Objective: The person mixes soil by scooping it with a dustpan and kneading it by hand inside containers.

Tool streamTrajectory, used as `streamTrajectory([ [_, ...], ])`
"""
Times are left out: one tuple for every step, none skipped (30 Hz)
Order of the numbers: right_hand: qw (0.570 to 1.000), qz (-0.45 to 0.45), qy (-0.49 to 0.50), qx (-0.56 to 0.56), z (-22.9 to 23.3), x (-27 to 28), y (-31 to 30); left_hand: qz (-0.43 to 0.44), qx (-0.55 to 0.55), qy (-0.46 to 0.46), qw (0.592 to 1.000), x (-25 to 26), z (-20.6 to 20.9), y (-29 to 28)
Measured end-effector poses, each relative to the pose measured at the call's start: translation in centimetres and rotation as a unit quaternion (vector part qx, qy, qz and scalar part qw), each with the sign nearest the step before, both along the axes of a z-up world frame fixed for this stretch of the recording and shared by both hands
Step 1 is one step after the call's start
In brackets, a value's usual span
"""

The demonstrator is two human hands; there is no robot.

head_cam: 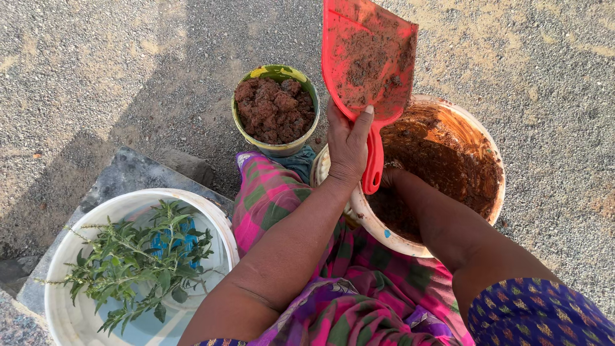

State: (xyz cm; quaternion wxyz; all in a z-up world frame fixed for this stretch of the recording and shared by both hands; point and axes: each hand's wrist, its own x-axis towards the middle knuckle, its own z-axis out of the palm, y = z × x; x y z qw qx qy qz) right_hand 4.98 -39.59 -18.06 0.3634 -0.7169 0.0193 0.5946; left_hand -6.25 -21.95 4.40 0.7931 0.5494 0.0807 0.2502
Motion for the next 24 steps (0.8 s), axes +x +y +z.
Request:
streamTrajectory([
  [1.000,0.000,0.008,0.001,0.3,-0.3,0.1,-0.003,-0.009,-0.005,1.000,0.1,-0.1,0.0],
  [1.000,-0.004,0.014,0.002,0.8,-0.6,0.0,-0.005,-0.010,-0.006,1.000,0.2,-0.2,0.0],
  [1.000,-0.008,0.019,0.005,1.4,-0.9,0.0,-0.007,-0.026,-0.010,1.000,0.3,-0.4,0.1],
  [1.000,-0.012,0.024,0.006,2.4,-1.2,-0.3,-0.010,-0.044,-0.016,0.999,0.5,-0.5,0.0],
  [0.999,-0.020,0.028,0.009,3.7,-1.4,-0.5,-0.013,-0.046,-0.019,0.999,0.5,-0.6,-0.2],
  [0.999,-0.030,0.030,0.017,5.2,-1.5,-0.4,-0.008,-0.034,-0.009,0.999,0.6,-0.7,0.0],
  [0.998,-0.043,0.028,0.027,6.9,-1.5,-0.3,-0.003,-0.023,0.001,1.000,0.6,-0.8,0.2],
  [0.997,-0.058,0.026,0.034,8.8,-1.8,-0.5,-0.008,-0.024,-0.002,1.000,0.7,-1.0,0.3],
  [0.995,-0.086,0.023,0.044,10.8,-2.0,-0.7,-0.021,-0.065,-0.004,0.998,1.0,-1.2,0.5],
  [0.992,-0.112,0.017,0.052,13.1,-2.4,-1.1,-0.034,-0.107,-0.005,0.994,1.1,-1.5,0.6],
  [0.986,-0.154,0.011,0.063,15.4,-2.8,-1.4,-0.040,-0.108,-0.008,0.993,1.2,-1.6,0.5],
  [0.976,-0.203,0.005,0.078,17.7,-3.2,-1.6,-0.049,-0.166,-0.042,0.984,1.4,-1.7,0.7],
  [0.963,-0.255,-0.003,0.092,20.1,-3.9,-1.9,-0.059,-0.223,-0.074,0.970,1.5,-1.6,0.7],
  [0.946,-0.305,-0.011,0.109,22.4,-4.4,-1.9,-0.060,-0.222,-0.080,0.970,1.6,-1.5,0.8],
  [0.927,-0.354,-0.028,0.116,24.5,-4.7,-1.8,-0.067,-0.241,-0.085,0.964,1.6,-1.3,0.8],
  [0.906,-0.402,-0.044,0.121,26.3,-5.1,-1.8,-0.073,-0.262,-0.088,0.958,1.4,-1.1,0.7],
  [0.889,-0.435,-0.102,0.103,28.1,-5.2,-2.0,-0.073,-0.263,-0.091,0.958,1.5,-0.9,0.8],
  [0.866,-0.467,-0.158,0.083,29.5,-5.1,-2.0,-0.084,-0.269,-0.058,0.958,1.5,-0.7,0.8],
  [0.856,-0.477,-0.154,0.127,30.8,-4.8,-2.5,-0.095,-0.274,-0.026,0.957,1.4,-0.5,0.9],
  [0.844,-0.486,-0.150,0.172,31.8,-4.3,-3.0,-0.095,-0.275,-0.026,0.956,1.2,-0.3,1.0],
  [0.846,-0.485,-0.157,0.155,32.7,-3.7,-3.7,-0.110,-0.280,-0.015,0.953,1.1,0.0,1.0],
  [0.848,-0.484,-0.165,0.140,33.6,-2.8,-4.5,-0.125,-0.284,-0.004,0.951,1.0,0.5,1.2],
  [0.847,-0.484,-0.166,0.141,33.9,-1.5,-4.7,-0.125,-0.284,-0.005,0.951,1.0,0.9,1.2],
  [0.851,-0.434,-0.179,0.237,34.3,-0.4,-5.2,-0.144,-0.273,0.022,0.951,0.6,1.2,1.0],
])
